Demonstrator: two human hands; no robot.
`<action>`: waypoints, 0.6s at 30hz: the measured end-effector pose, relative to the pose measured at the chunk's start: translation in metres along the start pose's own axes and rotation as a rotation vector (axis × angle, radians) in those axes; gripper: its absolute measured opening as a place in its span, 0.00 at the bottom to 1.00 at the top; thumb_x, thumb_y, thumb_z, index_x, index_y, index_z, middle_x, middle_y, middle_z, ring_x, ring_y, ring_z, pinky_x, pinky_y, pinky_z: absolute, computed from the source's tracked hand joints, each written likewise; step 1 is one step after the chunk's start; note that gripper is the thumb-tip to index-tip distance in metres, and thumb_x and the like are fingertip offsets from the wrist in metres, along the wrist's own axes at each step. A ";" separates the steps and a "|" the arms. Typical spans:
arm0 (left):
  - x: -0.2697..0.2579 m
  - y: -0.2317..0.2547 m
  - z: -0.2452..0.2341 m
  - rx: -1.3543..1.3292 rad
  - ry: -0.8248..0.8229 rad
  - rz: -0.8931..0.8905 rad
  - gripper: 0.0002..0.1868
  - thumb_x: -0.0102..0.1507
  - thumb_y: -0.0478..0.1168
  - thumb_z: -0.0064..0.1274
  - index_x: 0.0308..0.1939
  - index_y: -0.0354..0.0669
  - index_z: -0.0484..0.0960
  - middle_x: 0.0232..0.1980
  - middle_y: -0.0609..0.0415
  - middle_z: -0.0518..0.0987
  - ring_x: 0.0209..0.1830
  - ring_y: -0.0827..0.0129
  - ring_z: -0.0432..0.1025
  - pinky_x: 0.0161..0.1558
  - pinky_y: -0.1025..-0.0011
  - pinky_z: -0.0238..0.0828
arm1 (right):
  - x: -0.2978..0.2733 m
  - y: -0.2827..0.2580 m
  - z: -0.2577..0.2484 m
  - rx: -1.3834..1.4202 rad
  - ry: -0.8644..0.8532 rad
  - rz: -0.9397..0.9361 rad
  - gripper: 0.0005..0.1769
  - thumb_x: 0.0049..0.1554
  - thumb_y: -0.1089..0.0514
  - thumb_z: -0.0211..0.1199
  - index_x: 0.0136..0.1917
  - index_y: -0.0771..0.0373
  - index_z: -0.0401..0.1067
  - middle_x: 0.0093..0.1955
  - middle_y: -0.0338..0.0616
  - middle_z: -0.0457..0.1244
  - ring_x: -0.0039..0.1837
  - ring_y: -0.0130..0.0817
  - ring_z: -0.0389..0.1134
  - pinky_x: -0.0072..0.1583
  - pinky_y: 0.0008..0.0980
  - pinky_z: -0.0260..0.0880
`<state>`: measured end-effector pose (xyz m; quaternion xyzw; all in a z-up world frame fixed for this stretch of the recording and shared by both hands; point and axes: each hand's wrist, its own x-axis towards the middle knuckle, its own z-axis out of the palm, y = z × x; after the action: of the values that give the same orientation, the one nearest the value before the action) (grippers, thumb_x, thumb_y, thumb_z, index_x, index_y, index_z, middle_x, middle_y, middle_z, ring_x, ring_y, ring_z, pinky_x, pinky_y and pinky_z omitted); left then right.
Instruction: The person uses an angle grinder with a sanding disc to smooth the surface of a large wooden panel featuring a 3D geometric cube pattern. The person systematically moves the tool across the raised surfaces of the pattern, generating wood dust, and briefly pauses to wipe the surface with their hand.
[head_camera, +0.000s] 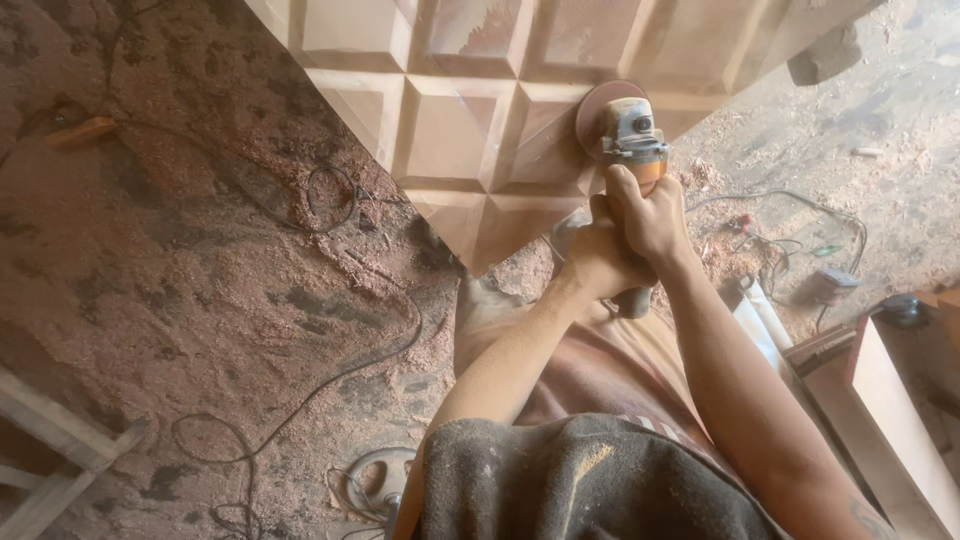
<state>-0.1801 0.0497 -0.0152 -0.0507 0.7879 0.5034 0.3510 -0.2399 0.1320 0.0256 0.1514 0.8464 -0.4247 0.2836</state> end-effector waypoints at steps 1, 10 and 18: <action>-0.001 -0.001 -0.002 -0.001 0.030 -0.010 0.39 0.49 0.56 0.65 0.55 0.32 0.74 0.38 0.47 0.82 0.34 0.59 0.81 0.40 0.63 0.83 | 0.001 -0.005 0.002 -0.009 -0.028 0.001 0.25 0.62 0.41 0.57 0.47 0.67 0.77 0.39 0.49 0.70 0.41 0.35 0.72 0.47 0.38 0.74; -0.019 -0.027 -0.015 -0.016 0.277 0.107 0.46 0.49 0.58 0.68 0.63 0.36 0.69 0.48 0.42 0.81 0.39 0.54 0.80 0.41 0.58 0.79 | 0.004 -0.018 0.032 -0.033 -0.122 -0.212 0.26 0.57 0.42 0.61 0.58 0.64 0.72 0.44 0.51 0.72 0.46 0.38 0.75 0.51 0.39 0.76; -0.013 -0.010 -0.023 -0.094 0.026 0.011 0.35 0.49 0.52 0.65 0.53 0.33 0.73 0.40 0.45 0.83 0.32 0.57 0.82 0.37 0.63 0.85 | 0.004 -0.008 0.018 0.033 -0.084 0.079 0.26 0.61 0.40 0.56 0.54 0.65 0.75 0.43 0.52 0.72 0.43 0.41 0.75 0.49 0.38 0.80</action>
<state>-0.1780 0.0220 -0.0095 -0.0692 0.7684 0.5409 0.3350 -0.2402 0.1128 0.0193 0.1715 0.8199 -0.4330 0.3331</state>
